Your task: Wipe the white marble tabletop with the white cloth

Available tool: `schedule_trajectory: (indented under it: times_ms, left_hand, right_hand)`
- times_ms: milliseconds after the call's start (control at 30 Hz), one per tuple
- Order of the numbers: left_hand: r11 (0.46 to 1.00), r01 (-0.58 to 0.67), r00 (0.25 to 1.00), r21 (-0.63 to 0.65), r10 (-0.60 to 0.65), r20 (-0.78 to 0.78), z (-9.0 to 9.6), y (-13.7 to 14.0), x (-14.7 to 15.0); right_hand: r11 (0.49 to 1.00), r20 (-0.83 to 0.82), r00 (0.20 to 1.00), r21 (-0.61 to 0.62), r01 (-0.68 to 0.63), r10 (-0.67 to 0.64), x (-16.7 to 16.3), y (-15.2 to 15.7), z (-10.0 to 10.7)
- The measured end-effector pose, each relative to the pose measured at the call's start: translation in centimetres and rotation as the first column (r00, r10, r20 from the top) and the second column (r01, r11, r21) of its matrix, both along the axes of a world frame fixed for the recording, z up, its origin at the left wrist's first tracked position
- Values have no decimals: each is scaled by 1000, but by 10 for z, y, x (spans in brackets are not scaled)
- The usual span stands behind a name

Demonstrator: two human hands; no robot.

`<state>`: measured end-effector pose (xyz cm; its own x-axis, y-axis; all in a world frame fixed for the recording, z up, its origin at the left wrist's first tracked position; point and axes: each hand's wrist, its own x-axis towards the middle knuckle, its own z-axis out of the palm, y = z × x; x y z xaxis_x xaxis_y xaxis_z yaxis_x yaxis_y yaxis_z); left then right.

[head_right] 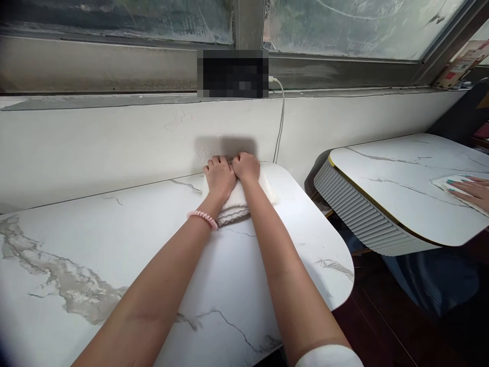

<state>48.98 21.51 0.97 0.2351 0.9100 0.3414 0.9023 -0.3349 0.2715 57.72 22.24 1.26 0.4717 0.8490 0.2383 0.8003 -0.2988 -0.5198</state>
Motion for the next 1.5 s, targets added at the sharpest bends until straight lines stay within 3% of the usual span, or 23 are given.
schedule_trajectory:
  times_ms: [200, 400, 733, 1067, 1300, 1500]
  left_hand:
    - [1000, -24, 1000, -10, 23, -19, -1, -11, -6]
    - [998, -59, 998, -37, 58, -14, 0, -42, -23]
    - [1000, -22, 1000, -19, 22, -2, -3, -109, -50]
    - [999, -31, 999, -30, 32, 27, -1, -159, -75]
    - [999, -41, 998, -32, 43, 52, -1, -177, -90]
    - [998, -41, 998, -43, 43, 46, 0, -174, -91]
  right_hand:
    - [994, 173, 981, 46, -96, 87, -9, -8, -2]
    - [982, 162, 975, 87, -169, 153, -23, -36, -8]
    - [983, 128, 985, 121, -135, 119, -50, -112, -9]
    - [990, 112, 987, 67, -125, 117, -76, -162, -4]
    - [988, 124, 986, 95, -123, 111, -91, -177, -5]
    - [992, 118, 990, 80, -94, 84, -93, -176, -5]
